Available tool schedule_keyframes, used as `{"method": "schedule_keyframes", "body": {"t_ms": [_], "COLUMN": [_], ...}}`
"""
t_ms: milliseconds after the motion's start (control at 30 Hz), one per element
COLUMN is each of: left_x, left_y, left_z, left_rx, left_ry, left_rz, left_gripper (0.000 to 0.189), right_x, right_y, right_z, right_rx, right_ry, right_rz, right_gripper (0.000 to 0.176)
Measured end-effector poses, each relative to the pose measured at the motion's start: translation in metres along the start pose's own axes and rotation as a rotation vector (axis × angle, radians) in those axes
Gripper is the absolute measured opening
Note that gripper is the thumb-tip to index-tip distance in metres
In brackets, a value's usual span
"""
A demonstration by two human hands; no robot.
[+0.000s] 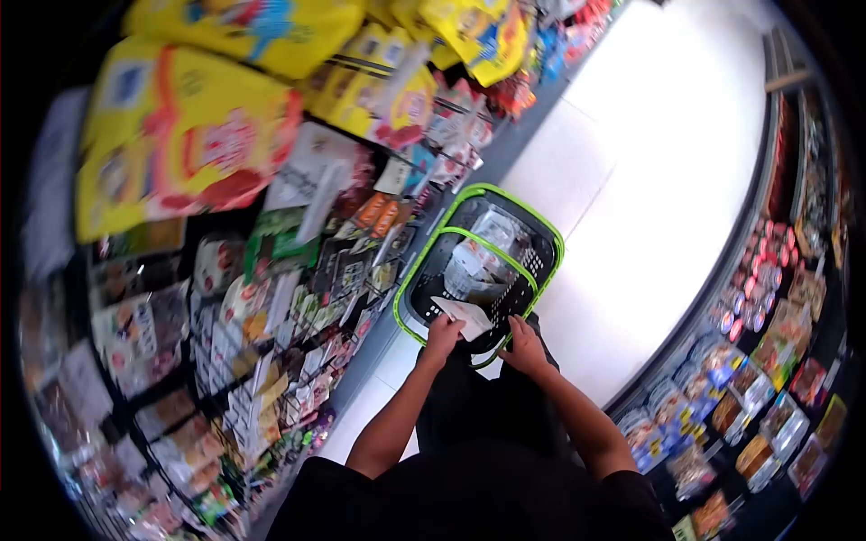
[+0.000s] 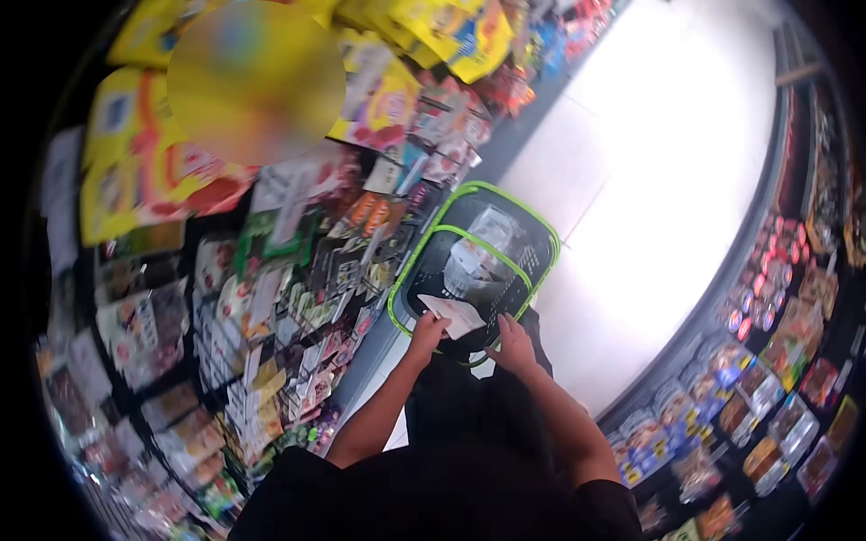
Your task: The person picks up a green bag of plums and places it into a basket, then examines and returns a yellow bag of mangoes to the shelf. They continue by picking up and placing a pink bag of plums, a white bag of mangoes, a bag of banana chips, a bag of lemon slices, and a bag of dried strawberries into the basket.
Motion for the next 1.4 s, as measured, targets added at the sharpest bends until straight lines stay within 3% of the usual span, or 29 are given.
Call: {"method": "schedule_keyframes", "body": {"t_ms": [100, 167, 300, 367, 433, 500, 567, 633, 667, 767, 800, 933, 1067, 1267, 1400], "left_x": [-0.041, -0.066, -0.097, -0.113, -0.127, -0.15, -0.147, -0.152, -0.143, -0.142, -0.143, -0.132, -0.124, -0.125, -0.133], "left_y": [0.06, 0.095, 0.142, 0.159, 0.179, 0.204, 0.215, 0.24, 0.236, 0.25, 0.259, 0.268, 0.269, 0.292, 0.31], "left_z": [-0.033, -0.051, -0.075, -0.074, -0.065, -0.054, -0.028, -0.015, -0.007, -0.018, -0.025, -0.039, -0.038, -0.032, -0.021], "left_rx": [0.026, 0.051, 0.055, 0.056, 0.087, -0.111, -0.414, -0.696, -0.606, -0.103, -0.07, -0.118, -0.202, -0.209, -0.318], "left_ry": [0.141, 0.234, 0.345, 0.344, 0.324, 0.251, -0.01, -0.299, -0.158, 0.262, 0.331, 0.516, 0.577, 0.548, 0.572], "left_rz": [-0.099, -0.158, -0.268, -0.387, -0.457, -0.661, -0.71, -0.672, -0.633, -0.681, -0.672, -0.692, -0.769, -0.686, -0.803], "left_gripper": [0.029, 0.03, 0.03, 0.022, 0.019, 0.022, 0.025, 0.03, 0.032, 0.036, 0.033, 0.017, 0.018, 0.019, 0.025], "right_x": [0.055, 0.081, 0.109, 0.127, 0.134, 0.119, 0.179, 0.196, 0.205, 0.235, 0.244, 0.273, 0.263, 0.271, 0.286], "right_y": [0.005, 0.008, 0.009, 0.013, 0.012, 0.009, 0.037, 0.039, 0.041, 0.051, 0.055, 0.075, 0.073, 0.082, 0.085], "right_z": [0.045, 0.067, 0.087, 0.095, 0.092, 0.082, 0.112, 0.118, 0.121, 0.126, 0.126, 0.127, 0.116, 0.11, 0.104], "right_rx": [-0.002, -0.068, -0.085, -0.006, 0.153, 0.228, 0.427, 0.399, 0.388, 0.447, 0.477, 0.577, 0.626, 0.621, 0.618], "right_ry": [0.07, 0.093, 0.125, 0.028, -0.138, -0.288, -0.596, -0.646, -0.673, -0.663, -0.659, -0.673, -0.725, -0.657, -0.531], "right_rz": [0.171, 0.382, 0.563, 0.626, 0.479, 0.361, -0.027, 0.186, 0.298, 0.325, 0.323, 0.309, 0.316, 0.319, 0.323], "right_gripper": [0.091, 0.078, 0.062, 0.049, 0.041, 0.032, 0.03, 0.031, 0.031, 0.033, 0.034, 0.039, 0.04, 0.032, 0.03]}}
Point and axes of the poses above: each hand's wrist, its own y-axis away from the middle knuckle, its own z-axis out of the back of the hand, x = y × z, the point moved 4 cm from there along -y, towards the middle knuckle, and after that the axes turned 13 degrees about x, right-handed, at the moved point
